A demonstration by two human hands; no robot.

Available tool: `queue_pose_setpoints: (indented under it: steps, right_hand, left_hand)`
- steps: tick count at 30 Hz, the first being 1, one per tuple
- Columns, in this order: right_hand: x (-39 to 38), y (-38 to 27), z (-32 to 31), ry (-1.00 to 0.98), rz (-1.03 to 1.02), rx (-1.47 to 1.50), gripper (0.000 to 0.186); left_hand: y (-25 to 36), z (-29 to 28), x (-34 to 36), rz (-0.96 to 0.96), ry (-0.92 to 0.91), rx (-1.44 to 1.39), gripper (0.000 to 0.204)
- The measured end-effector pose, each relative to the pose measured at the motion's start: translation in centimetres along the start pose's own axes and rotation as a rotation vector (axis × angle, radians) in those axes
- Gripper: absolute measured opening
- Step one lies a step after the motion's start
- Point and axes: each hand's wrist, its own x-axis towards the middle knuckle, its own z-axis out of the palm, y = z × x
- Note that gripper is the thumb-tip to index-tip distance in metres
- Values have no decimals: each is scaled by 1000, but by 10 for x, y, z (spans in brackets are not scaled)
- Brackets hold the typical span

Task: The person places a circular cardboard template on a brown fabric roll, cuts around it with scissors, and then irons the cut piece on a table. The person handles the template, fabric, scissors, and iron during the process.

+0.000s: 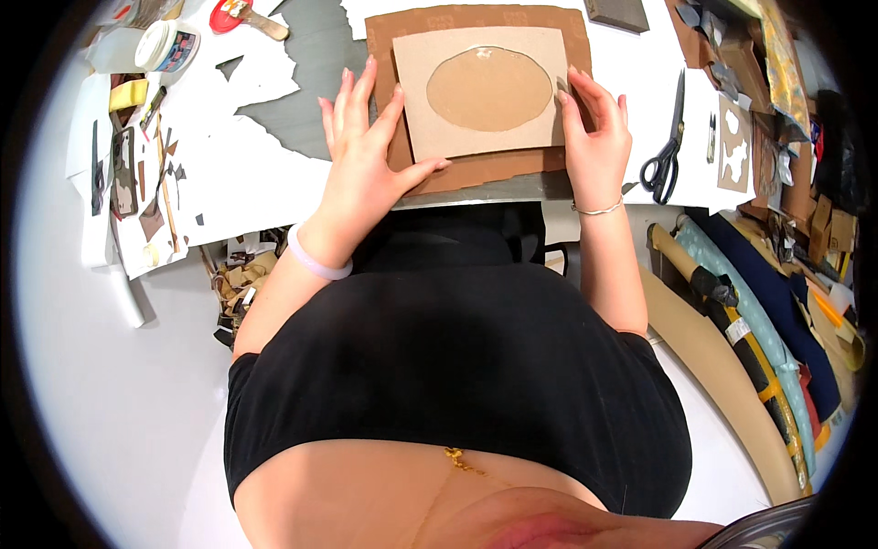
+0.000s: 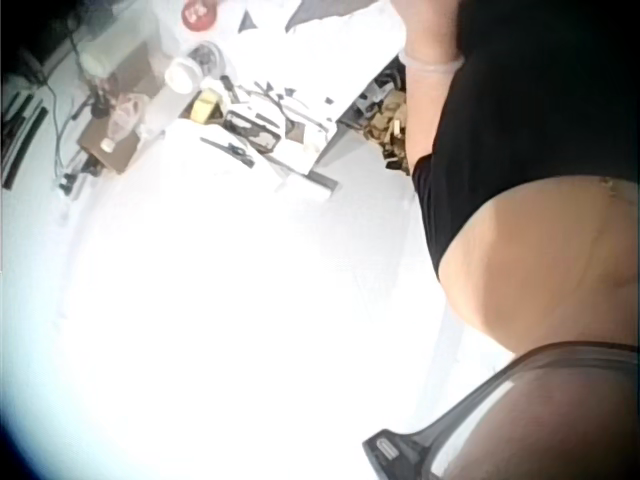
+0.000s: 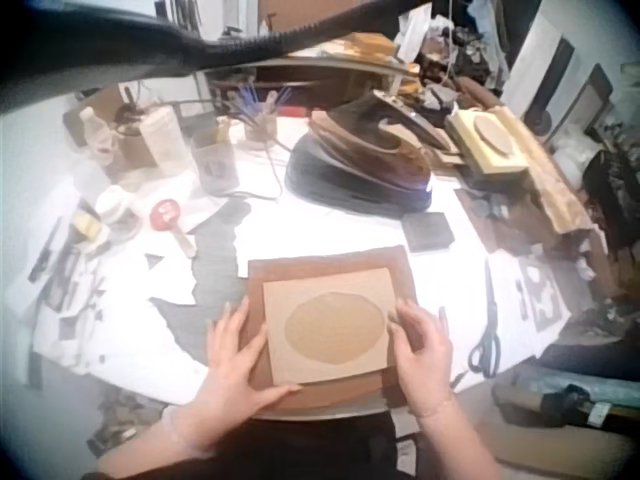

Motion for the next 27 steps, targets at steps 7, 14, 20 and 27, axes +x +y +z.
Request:
queue_pose_setpoints:
  steps: [7,14,20,27]
  right_hand:
    - [3,5,2,0,15,58,21]
    - [5,8,4,-3,-7,29,20]
    - [4,15,5,-45,6,10,22]
    - [-5,37,-78,277,14,-307,27]
  left_hand:
    - [1,4,0,15,24,65,90]
    - [-1,8,0,3,27,59,90]
    - [0,10,1,-14,-3,131,87]
    - [6,-7,5,4,-34,64,109]
